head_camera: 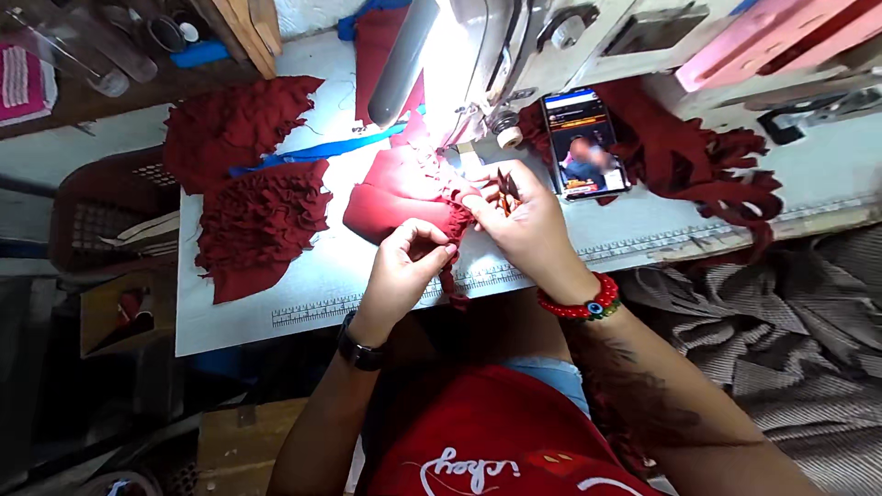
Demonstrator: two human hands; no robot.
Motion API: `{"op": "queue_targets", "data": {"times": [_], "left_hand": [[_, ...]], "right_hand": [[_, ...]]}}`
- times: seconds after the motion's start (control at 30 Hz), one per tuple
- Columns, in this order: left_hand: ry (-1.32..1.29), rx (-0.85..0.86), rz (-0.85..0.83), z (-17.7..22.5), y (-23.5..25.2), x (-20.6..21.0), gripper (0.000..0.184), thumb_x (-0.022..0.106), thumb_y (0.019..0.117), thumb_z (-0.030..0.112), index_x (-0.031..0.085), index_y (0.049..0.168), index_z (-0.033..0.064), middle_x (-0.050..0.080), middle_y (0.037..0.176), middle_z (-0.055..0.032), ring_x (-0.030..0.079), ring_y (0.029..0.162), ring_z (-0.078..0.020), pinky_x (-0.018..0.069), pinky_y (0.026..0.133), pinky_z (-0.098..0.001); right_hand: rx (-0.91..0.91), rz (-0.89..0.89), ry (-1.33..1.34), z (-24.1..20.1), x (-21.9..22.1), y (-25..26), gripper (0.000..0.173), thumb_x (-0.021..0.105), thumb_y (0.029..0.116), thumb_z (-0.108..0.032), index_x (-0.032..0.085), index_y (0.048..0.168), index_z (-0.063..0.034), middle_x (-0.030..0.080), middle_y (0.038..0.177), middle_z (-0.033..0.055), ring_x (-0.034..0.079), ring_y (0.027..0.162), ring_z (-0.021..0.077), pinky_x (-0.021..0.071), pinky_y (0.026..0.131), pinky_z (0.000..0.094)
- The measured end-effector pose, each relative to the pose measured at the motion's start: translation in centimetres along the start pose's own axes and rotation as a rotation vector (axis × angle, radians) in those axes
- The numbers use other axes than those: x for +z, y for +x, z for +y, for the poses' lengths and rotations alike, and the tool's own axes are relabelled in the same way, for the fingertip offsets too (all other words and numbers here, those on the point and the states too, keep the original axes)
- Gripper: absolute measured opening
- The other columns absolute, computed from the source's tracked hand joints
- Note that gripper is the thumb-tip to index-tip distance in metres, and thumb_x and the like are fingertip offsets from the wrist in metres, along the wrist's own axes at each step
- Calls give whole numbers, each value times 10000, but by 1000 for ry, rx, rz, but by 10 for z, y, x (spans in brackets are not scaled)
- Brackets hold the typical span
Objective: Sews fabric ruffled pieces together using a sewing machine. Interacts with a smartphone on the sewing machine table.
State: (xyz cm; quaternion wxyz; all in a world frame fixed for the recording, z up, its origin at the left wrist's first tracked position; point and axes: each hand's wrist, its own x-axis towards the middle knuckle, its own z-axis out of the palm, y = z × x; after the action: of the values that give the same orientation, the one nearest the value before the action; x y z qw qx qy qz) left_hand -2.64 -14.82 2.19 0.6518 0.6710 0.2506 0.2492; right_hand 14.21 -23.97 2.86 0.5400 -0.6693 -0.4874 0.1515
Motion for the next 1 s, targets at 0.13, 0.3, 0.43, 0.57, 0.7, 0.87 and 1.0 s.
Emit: {"op": "queue_targets", "data": {"times": [0.13, 0.3, 0.43, 0.57, 0.7, 0.87, 1.0], "left_hand": [[-67, -50, -65, 5, 1, -1, 142, 647, 957, -23, 737, 1056, 24, 731, 944, -58, 679, 782, -95, 587, 717, -249], [-119, -35, -43, 3, 4, -2, 199, 652, 962, -7, 728, 1143, 25, 736, 1019, -69, 700, 840, -119, 607, 765, -279], [-36, 19, -42, 2, 4, -4, 246, 645, 944, -33, 735, 1164, 32, 731, 1103, -58, 701, 929, -108, 601, 809, -270], [8, 31, -75, 7, 3, -1, 283, 627, 916, -61, 741, 1156, 37, 723, 1091, -64, 692, 881, -97, 592, 749, -248], [6, 55, -124, 9, 7, 6, 294, 617, 909, -89, 740, 1155, 12, 715, 1064, -79, 692, 890, -120, 599, 773, -260], [40, 26, -133, 9, 7, 6, 298, 632, 894, -70, 752, 1149, 27, 720, 1056, -71, 693, 895, -120, 600, 759, -266], [61, 47, -179, 6, 10, 3, 302, 635, 897, -69, 740, 1165, 20, 728, 1090, -69, 699, 950, -121, 603, 814, -282]], "right_hand": [[-17, -39, -41, 0, -7, 2, 183, 637, 979, -105, 596, 1155, -76, 603, 836, 25, 522, 555, 49, 450, 470, 180], [133, -190, -94, -5, -34, 0, 344, 423, 1100, -406, 543, 1292, -147, 586, 820, 1, 506, 585, 83, 418, 499, 261], [255, -450, 211, 4, -50, -17, 325, 393, 1109, -350, 628, 1264, -187, 579, 754, -60, 450, 536, 23, 370, 477, 169], [410, -497, 370, 7, -43, -30, 213, 592, 1033, -229, 681, 1216, -165, 598, 733, -51, 445, 509, -4, 346, 446, 136], [449, -501, 426, 6, -33, -25, 114, 618, 1034, -245, 631, 1080, -142, 605, 704, -37, 429, 478, -5, 328, 428, 140], [444, -538, 493, 9, -25, -19, 101, 632, 1028, -214, 610, 1035, -115, 601, 678, -15, 436, 477, 3, 334, 435, 145], [461, -547, 499, 10, -23, -16, 101, 633, 1025, -198, 604, 1016, -101, 605, 676, -18, 451, 478, 6, 352, 435, 152]]}}
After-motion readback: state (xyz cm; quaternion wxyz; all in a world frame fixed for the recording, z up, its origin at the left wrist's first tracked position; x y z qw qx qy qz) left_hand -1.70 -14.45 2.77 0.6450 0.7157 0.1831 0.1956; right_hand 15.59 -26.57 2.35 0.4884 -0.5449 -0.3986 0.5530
